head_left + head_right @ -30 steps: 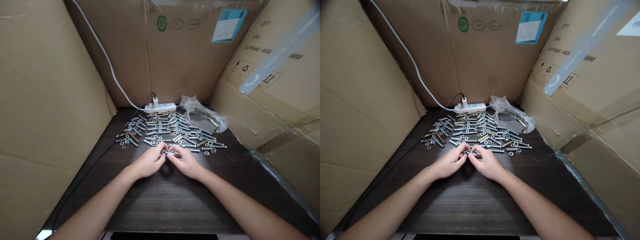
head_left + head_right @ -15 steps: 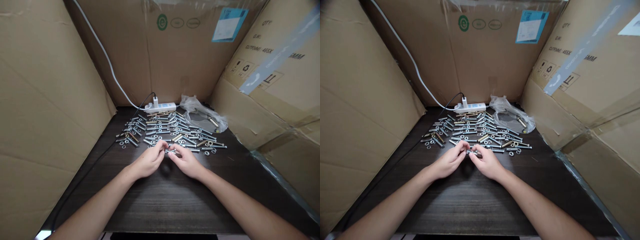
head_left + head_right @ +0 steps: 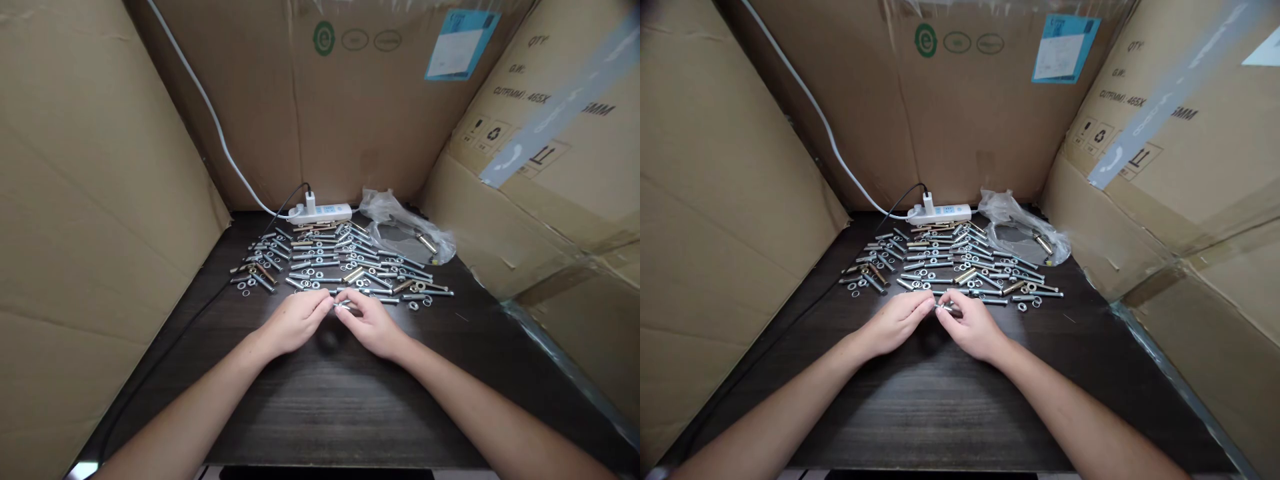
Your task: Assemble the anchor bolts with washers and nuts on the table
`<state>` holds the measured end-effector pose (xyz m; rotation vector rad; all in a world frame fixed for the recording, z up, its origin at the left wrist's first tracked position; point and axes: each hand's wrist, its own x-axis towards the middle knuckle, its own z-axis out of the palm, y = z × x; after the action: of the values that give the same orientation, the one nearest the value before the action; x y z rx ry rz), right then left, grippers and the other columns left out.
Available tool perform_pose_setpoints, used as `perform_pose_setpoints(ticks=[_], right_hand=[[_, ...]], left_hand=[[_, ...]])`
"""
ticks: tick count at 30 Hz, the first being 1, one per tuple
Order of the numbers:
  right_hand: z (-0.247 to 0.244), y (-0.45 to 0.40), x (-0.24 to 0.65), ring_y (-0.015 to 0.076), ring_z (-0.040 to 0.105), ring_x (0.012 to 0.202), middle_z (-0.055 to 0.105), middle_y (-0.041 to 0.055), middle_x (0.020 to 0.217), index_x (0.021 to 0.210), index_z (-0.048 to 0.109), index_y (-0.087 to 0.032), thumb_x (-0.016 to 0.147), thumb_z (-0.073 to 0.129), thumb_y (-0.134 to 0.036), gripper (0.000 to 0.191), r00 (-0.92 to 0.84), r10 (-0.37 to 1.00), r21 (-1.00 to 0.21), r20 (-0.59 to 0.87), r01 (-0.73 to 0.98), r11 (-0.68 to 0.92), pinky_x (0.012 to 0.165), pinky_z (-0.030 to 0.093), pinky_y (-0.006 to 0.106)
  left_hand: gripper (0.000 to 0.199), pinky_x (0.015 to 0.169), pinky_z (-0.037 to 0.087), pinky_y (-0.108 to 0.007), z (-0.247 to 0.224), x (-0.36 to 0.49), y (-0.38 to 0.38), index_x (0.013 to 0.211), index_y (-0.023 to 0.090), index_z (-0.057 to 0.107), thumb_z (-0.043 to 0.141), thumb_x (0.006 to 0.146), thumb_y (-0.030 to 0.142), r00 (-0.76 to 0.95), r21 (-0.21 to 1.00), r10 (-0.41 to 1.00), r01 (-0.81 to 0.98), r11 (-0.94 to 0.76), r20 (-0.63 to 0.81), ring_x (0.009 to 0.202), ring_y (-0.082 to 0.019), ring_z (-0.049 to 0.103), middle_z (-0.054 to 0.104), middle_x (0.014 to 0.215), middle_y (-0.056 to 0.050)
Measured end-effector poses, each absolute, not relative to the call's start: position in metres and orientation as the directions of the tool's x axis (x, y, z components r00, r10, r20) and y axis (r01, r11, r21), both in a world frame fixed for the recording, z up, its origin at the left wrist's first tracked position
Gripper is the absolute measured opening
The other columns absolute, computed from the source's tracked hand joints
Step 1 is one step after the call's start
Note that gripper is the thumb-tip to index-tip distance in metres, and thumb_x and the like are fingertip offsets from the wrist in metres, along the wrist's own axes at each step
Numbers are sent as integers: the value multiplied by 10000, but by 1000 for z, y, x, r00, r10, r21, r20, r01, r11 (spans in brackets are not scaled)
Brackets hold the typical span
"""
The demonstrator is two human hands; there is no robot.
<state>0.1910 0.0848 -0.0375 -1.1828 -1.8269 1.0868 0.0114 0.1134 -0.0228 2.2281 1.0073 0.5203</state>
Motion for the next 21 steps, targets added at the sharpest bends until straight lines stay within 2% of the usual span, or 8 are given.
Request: perform_pose_setpoints(ticks=[8,12,16,18,21], right_hand=[[-38,85,192,97,346,501,411,-50,569,847,515,-183,865,461,-296,127,-355,928,-897,115,363,250,470,287,216],[-40,86,193,100,346,513,429,-41,594,845,521,-183,868,455,-304,140,-346,933,-899,98,370,232,481,288,221],[-40,87,193,100,343,513,440,-36,608,862,526,-183,862,458,-313,147,-335,938,-902,88,374,218,477,290,219],[-40,87,193,97,335,506,425,-41,593,854,521,-184,855,465,-307,135,-329,940,-901,89,377,217,467,282,213],[-40,86,193,93,336,496,408,-49,572,843,516,-184,845,473,-290,114,-324,941,-903,94,370,218,452,281,203]], left_hand=[[327,633,359,-244,-21,11,113,740,170,461,298,958,353,651,701,756,510,-498,64,682,-126,475,532,735,3],[187,681,391,-262,-18,12,109,941,187,495,366,933,322,633,745,771,479,-464,73,749,-142,498,558,846,-12],[255,688,410,-272,-17,12,107,1130,200,439,431,904,317,600,777,795,456,-433,91,759,-147,505,547,890,-21],[227,695,408,-275,-18,11,108,1097,198,451,407,915,328,578,766,810,478,-430,94,766,-148,503,545,887,-18],[236,677,391,-268,-21,11,112,873,182,488,327,947,337,572,727,812,511,-459,111,735,-141,481,528,809,-6]])
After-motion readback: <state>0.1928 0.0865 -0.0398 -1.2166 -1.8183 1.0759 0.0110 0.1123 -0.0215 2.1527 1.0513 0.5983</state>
